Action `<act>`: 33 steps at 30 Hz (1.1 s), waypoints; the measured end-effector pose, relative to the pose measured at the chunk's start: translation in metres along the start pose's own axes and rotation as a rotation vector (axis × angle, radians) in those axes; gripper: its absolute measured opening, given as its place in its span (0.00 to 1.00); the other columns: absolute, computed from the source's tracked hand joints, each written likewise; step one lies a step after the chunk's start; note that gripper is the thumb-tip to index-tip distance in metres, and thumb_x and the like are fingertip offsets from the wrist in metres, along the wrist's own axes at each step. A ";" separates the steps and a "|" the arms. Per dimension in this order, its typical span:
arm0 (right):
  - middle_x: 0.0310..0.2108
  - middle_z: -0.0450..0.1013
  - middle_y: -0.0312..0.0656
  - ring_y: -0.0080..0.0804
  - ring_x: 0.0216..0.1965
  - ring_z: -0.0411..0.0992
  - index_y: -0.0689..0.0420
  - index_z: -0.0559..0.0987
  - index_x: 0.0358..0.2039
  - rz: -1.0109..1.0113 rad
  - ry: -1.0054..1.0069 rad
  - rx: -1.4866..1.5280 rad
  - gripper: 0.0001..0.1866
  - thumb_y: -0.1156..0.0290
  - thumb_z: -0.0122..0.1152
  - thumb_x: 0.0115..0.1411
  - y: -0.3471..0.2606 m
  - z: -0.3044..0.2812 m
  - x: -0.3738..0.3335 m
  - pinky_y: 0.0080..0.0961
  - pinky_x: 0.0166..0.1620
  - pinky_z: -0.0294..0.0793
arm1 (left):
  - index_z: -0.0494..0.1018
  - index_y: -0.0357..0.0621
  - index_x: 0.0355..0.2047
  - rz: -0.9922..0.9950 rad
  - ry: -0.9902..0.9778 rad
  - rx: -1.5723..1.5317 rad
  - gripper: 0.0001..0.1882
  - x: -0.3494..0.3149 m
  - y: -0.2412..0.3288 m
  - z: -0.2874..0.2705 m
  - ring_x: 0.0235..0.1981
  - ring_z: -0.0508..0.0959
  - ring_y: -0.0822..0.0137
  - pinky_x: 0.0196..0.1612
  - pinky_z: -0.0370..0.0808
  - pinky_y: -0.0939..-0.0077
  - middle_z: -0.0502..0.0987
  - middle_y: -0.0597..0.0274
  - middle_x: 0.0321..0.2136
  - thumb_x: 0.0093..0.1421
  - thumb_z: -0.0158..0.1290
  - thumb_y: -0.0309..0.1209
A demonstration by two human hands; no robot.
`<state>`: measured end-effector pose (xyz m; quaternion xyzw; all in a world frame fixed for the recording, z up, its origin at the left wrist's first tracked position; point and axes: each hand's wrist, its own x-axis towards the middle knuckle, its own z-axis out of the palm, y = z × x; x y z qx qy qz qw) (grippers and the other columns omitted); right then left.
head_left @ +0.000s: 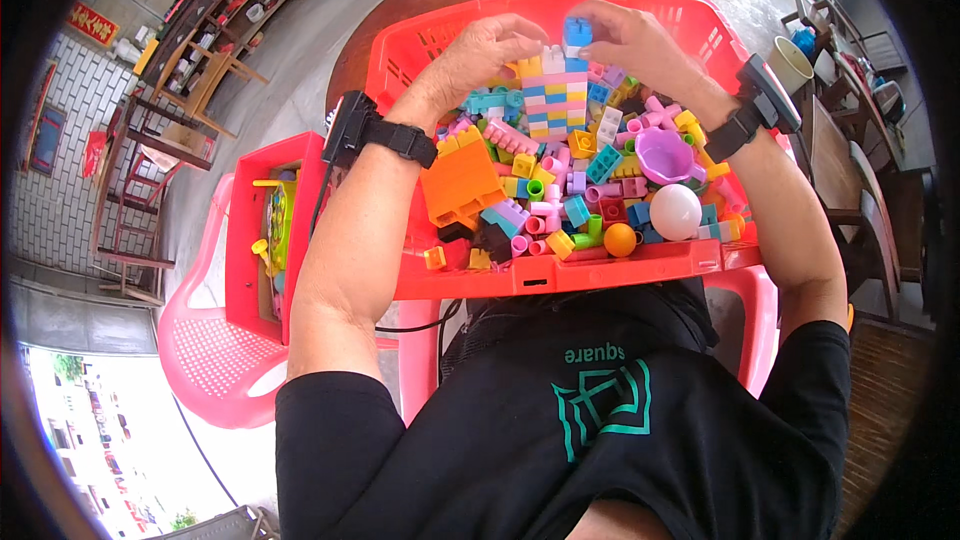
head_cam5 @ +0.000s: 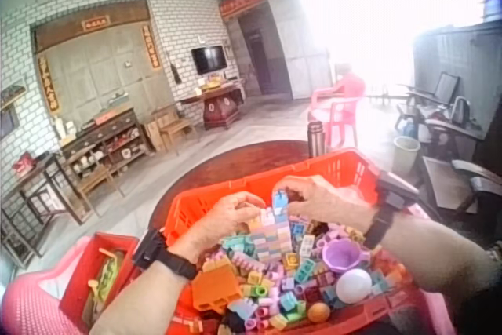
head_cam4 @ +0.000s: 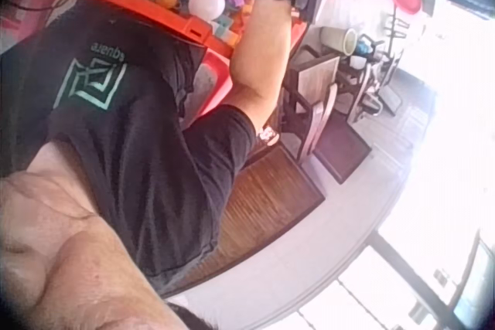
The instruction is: The recorder is assembling various colorful interlocking plastic toy blocks from a red basket into a tower structure.
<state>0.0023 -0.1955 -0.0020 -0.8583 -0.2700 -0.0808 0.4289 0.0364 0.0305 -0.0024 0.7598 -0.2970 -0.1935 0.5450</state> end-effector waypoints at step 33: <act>0.26 0.74 0.45 0.34 0.28 0.74 0.59 0.74 0.36 -0.056 -0.004 -0.248 0.14 0.72 0.60 0.47 -0.017 -0.005 0.002 0.26 0.34 0.74 | 0.71 0.41 0.39 0.186 0.214 0.150 0.18 0.011 -0.019 0.042 0.32 0.74 0.78 0.37 0.71 0.83 0.75 0.68 0.31 0.47 0.61 0.29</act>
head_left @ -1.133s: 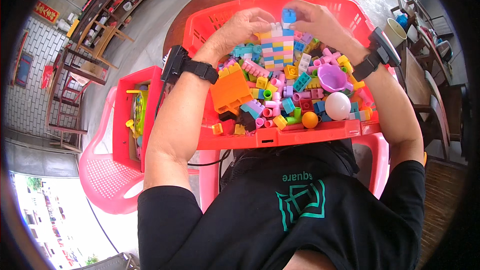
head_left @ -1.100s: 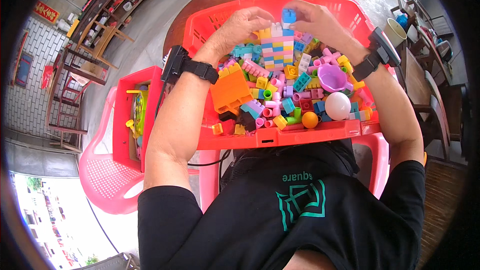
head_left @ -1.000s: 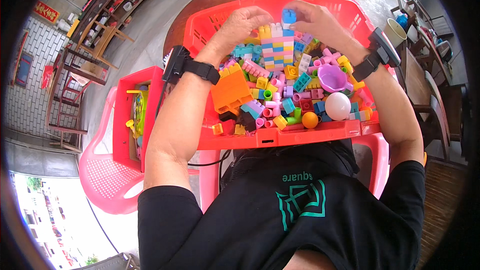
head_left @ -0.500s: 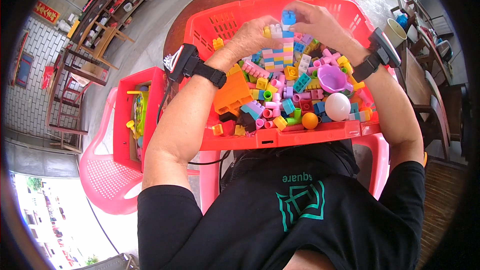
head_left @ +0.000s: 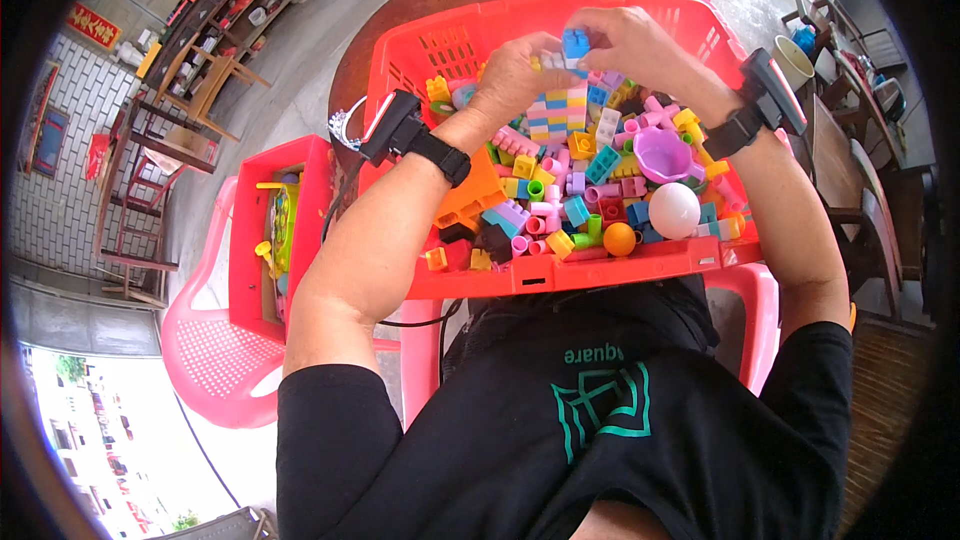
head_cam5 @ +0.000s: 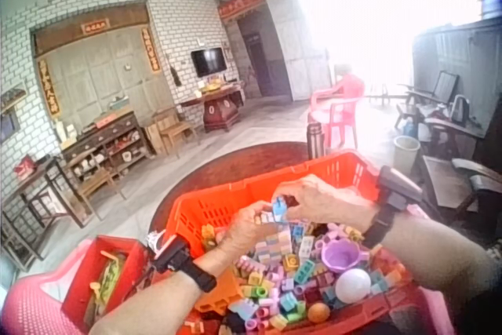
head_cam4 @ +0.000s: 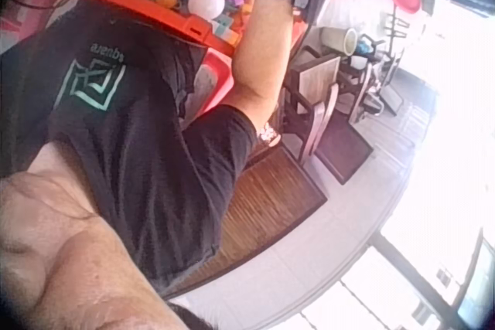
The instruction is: The recorder is assembling various colorful interlocking plastic toy blocks from a red basket into a tower structure.
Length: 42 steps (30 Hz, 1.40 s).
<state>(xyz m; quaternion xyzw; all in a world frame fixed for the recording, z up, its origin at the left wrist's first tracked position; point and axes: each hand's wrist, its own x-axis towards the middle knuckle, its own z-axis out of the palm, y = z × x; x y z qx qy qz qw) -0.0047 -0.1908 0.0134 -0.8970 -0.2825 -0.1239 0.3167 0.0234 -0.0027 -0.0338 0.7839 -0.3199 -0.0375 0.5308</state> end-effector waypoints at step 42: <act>0.25 0.70 0.46 0.36 0.27 0.70 0.62 0.71 0.35 -0.062 0.056 -0.009 0.15 0.66 0.59 0.49 -0.008 0.002 -0.008 0.28 0.32 0.69 | 0.70 0.40 0.39 0.078 0.026 0.005 0.19 0.001 0.004 0.002 0.33 0.73 0.78 0.38 0.70 0.82 0.75 0.66 0.31 0.48 0.61 0.31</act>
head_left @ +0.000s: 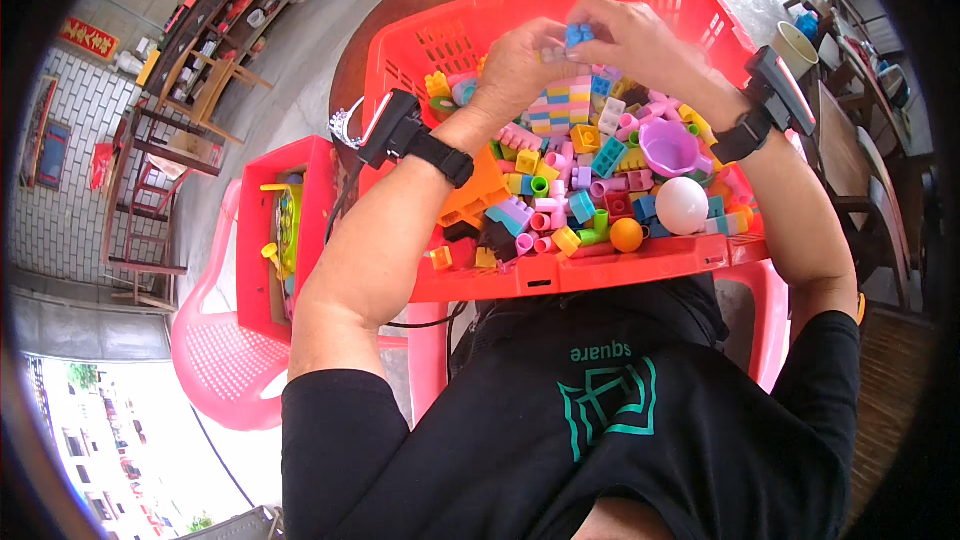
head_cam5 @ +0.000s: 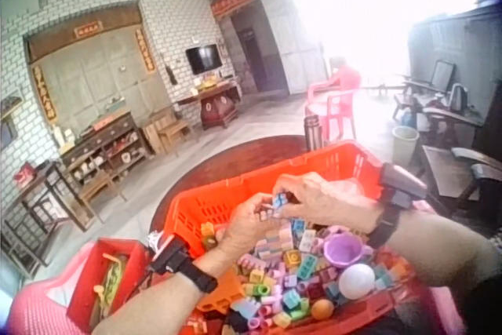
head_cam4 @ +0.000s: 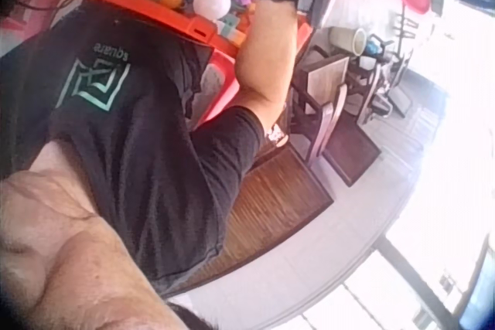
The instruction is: The recorder is assembling various colorful interlocking plastic toy blocks from a red basket into a tower structure.
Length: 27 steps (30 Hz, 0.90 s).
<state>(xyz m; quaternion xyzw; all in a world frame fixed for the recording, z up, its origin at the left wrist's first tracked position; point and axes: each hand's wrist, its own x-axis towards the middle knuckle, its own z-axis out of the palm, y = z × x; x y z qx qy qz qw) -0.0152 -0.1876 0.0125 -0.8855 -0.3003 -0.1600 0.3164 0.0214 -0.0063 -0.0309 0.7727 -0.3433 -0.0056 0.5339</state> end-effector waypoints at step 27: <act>0.27 0.72 0.34 0.18 0.28 0.70 0.59 0.75 0.38 0.378 0.142 0.351 0.16 0.60 0.54 0.57 0.030 -0.014 0.005 0.15 0.30 0.69 | 0.70 0.41 0.40 -0.317 -0.159 -0.253 0.18 -0.002 0.005 -0.035 0.35 0.72 0.74 0.38 0.69 0.79 0.73 0.67 0.33 0.46 0.58 0.24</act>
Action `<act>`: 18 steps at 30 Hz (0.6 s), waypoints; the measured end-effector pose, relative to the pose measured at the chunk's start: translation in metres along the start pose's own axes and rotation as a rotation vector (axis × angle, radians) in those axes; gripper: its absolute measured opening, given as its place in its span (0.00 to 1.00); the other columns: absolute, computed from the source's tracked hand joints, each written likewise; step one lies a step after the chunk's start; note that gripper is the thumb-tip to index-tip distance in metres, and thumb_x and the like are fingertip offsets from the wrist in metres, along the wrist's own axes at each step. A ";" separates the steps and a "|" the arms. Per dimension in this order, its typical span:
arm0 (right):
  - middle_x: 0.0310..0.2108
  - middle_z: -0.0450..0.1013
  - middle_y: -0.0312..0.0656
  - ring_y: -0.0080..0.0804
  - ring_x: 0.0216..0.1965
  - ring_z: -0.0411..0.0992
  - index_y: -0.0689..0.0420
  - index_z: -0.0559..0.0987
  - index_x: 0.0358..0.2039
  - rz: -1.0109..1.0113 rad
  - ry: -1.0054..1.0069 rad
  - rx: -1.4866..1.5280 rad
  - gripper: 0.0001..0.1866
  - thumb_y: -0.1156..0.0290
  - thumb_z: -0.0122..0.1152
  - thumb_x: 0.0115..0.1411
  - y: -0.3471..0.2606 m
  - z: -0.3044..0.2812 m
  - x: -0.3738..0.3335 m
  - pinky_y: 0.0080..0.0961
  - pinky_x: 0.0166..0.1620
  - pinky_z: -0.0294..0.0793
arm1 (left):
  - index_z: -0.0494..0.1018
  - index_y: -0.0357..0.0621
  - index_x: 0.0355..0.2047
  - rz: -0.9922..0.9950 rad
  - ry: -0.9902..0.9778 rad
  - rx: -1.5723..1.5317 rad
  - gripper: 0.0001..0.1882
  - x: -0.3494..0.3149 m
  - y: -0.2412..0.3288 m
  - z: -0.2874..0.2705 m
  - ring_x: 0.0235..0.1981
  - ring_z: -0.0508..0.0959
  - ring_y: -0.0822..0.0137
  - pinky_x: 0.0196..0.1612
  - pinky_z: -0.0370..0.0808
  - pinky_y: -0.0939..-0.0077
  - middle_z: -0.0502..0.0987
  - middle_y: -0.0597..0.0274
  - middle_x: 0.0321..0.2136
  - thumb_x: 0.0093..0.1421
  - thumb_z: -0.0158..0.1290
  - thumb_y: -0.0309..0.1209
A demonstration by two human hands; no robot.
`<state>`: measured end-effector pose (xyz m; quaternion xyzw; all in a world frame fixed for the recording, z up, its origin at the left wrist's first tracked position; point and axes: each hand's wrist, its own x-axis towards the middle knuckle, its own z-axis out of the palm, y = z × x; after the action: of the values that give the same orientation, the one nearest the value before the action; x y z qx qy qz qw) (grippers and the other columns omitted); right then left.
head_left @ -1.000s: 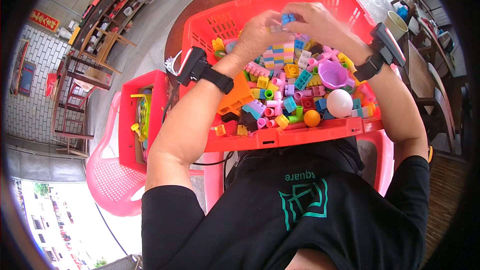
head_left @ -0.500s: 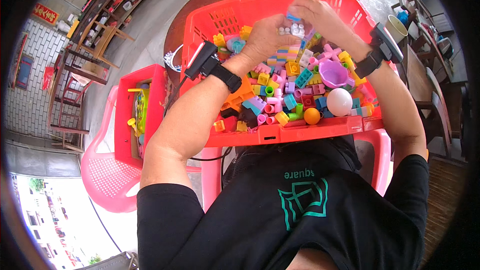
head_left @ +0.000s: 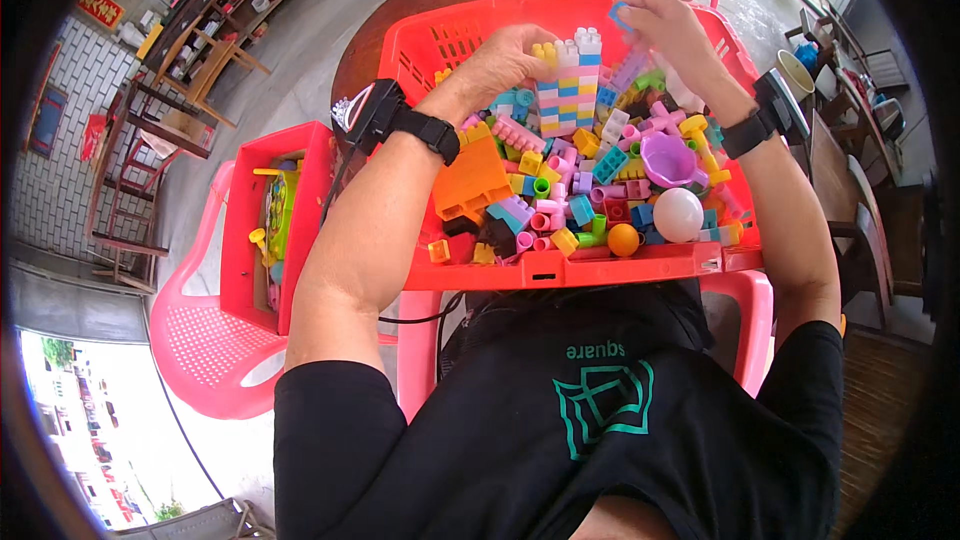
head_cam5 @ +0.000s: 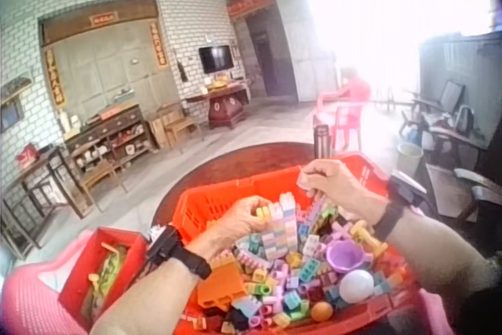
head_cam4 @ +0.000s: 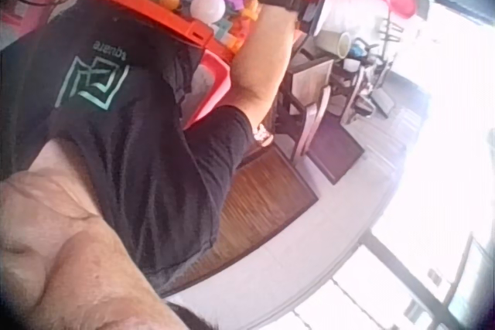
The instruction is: The recorder is assembling various colorful interlocking plastic toy blocks from a red basket into a tower structure.
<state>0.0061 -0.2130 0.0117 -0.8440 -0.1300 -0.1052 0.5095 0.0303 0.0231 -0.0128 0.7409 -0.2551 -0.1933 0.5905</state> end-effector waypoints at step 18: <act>0.26 0.72 0.31 0.14 0.29 0.67 0.60 0.77 0.36 -0.235 -0.195 -0.068 0.14 0.63 0.59 0.54 -0.089 -0.008 0.001 0.12 0.34 0.67 | 0.75 0.46 0.33 -0.154 -0.094 0.270 0.12 0.007 -0.017 0.000 0.26 0.70 0.77 0.26 0.66 0.79 0.75 0.71 0.26 0.46 0.60 0.28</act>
<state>-0.0224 -0.1802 0.0901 -0.8459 -0.2733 -0.0858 0.4500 0.0384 0.0219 -0.0289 0.8210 -0.2484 -0.2366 0.4563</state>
